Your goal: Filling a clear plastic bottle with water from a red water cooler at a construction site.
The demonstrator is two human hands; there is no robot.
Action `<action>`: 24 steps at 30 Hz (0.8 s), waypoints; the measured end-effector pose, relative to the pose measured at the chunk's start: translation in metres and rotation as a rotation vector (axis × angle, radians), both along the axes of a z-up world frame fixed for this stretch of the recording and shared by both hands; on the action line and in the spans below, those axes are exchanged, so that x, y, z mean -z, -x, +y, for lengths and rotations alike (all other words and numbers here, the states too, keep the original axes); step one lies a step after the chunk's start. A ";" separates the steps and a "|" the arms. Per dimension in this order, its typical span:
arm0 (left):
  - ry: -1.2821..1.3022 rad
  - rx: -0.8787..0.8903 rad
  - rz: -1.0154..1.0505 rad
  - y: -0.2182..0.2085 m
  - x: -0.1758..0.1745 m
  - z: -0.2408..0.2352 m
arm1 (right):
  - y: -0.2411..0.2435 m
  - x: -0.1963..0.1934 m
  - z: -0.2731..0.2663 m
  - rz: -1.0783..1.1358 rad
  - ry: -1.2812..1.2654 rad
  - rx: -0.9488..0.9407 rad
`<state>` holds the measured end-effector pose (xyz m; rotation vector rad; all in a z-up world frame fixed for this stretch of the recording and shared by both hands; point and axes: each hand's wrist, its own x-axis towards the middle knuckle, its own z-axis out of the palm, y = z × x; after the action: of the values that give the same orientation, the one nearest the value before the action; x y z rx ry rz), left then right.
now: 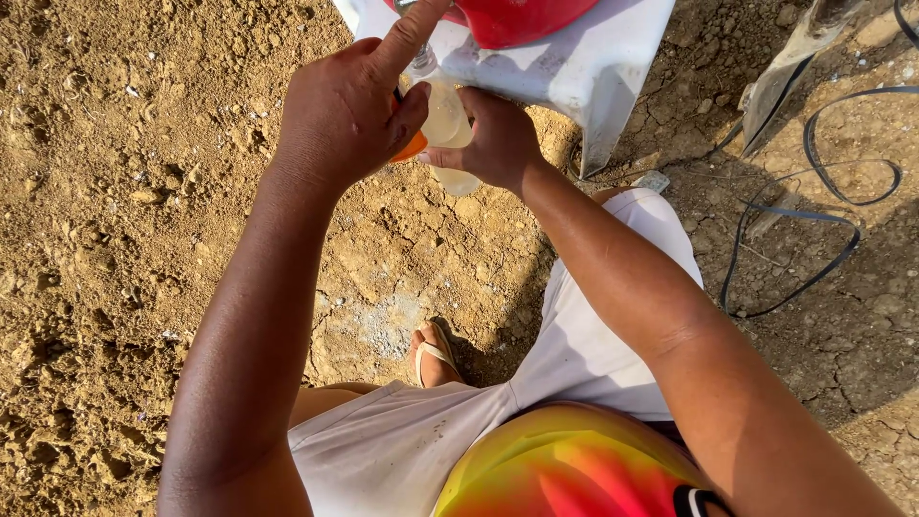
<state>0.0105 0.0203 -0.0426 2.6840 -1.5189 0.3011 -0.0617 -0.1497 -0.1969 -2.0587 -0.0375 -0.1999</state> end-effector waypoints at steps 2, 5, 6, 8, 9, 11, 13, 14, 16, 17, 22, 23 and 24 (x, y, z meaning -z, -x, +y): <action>-0.009 -0.002 -0.010 0.000 -0.001 0.000 | 0.000 0.002 0.001 -0.011 -0.005 -0.006; -0.025 -0.006 -0.027 0.000 0.000 -0.001 | 0.000 0.001 0.000 0.003 0.004 -0.009; -0.034 -0.011 -0.035 0.000 0.000 -0.001 | 0.000 0.001 0.000 0.029 0.016 -0.007; -0.035 -0.008 -0.042 0.000 0.000 0.001 | 0.000 0.001 0.001 0.012 -0.012 -0.015; -0.035 -0.004 -0.048 0.000 0.000 0.001 | 0.000 0.001 0.001 -0.006 -0.039 -0.019; -0.032 0.002 -0.055 -0.001 -0.001 0.001 | 0.000 0.000 0.000 0.005 -0.029 -0.020; -0.029 0.005 -0.062 -0.001 -0.001 0.001 | 0.000 0.000 0.000 0.014 -0.018 -0.023; -0.034 0.004 -0.076 -0.001 -0.001 0.000 | 0.000 0.001 0.000 0.008 -0.019 -0.026; -0.041 -0.004 -0.090 0.000 -0.002 -0.001 | 0.000 0.002 -0.001 0.001 -0.021 -0.037; -0.054 -0.011 -0.102 0.002 -0.004 -0.001 | 0.000 0.002 -0.001 -0.004 -0.042 -0.047; -0.092 -0.005 -0.156 0.007 -0.026 0.002 | -0.001 0.002 -0.002 -0.018 -0.002 -0.049; -0.115 0.018 -0.195 0.007 -0.029 0.005 | -0.001 0.001 -0.003 0.000 0.018 -0.039; -0.138 0.041 -0.235 0.006 -0.033 0.008 | 0.000 0.001 -0.003 0.017 0.037 -0.029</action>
<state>0.0041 0.0284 -0.0101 2.8018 -1.7132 0.5460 -0.0614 -0.1523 -0.1977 -2.0955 -0.0604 -0.1645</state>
